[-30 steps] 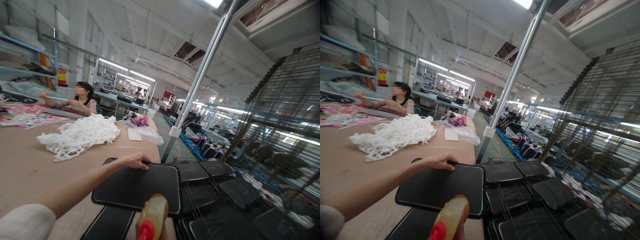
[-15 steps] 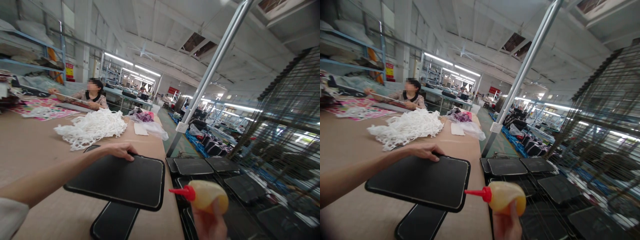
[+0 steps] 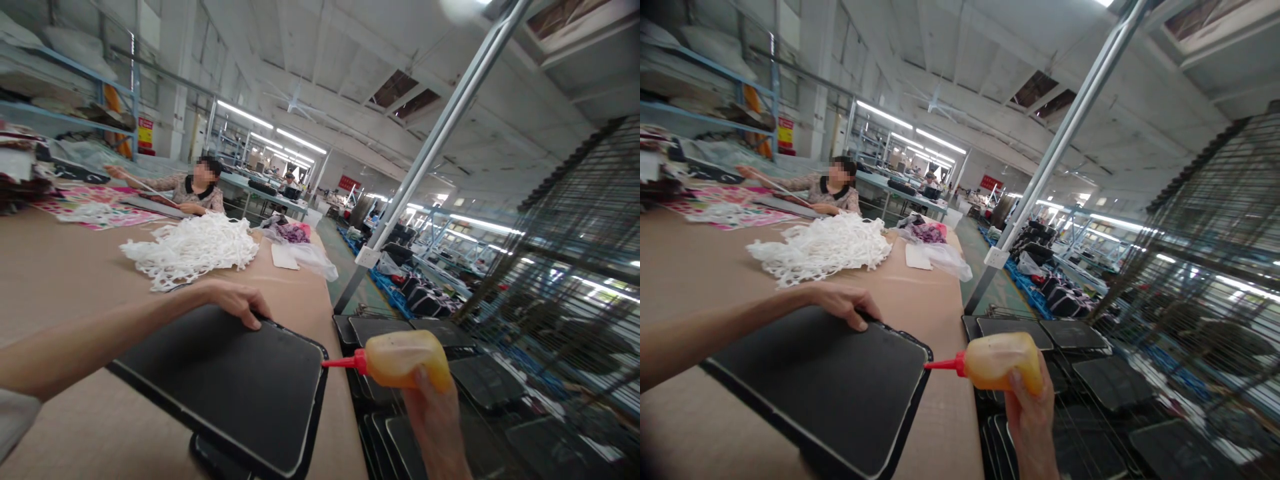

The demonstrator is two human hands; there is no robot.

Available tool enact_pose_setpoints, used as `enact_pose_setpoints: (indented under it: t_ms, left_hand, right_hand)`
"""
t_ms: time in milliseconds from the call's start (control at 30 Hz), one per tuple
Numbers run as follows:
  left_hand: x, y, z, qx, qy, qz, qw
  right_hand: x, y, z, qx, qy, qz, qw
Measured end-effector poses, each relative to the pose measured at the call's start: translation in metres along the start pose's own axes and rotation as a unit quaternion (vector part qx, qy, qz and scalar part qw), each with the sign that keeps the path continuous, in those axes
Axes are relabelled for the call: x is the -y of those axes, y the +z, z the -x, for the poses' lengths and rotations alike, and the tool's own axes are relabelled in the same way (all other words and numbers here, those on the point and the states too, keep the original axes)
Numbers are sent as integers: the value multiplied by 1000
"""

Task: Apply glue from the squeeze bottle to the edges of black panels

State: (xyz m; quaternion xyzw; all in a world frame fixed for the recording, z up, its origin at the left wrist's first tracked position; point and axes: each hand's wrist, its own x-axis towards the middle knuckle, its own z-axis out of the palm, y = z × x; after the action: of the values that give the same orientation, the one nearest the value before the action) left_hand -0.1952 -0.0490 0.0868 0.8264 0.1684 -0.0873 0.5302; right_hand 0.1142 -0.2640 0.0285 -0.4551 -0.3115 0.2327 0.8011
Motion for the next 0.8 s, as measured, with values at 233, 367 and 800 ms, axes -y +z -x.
enact_pose_setpoints:
  t_ms: [233,367,800]
  left_hand:
    - [3,-2,4,16,10,24,1000]
    - [7,-4,2,26,16,35,999]
    - [8,-3,5,27,3,85,996]
  right_hand:
    - [-1,2,7,-6,13,-15,1000]
    - [-5,-4,7,7,16,-15,1000]
    - [-4,-9,20,25,19,15,999]
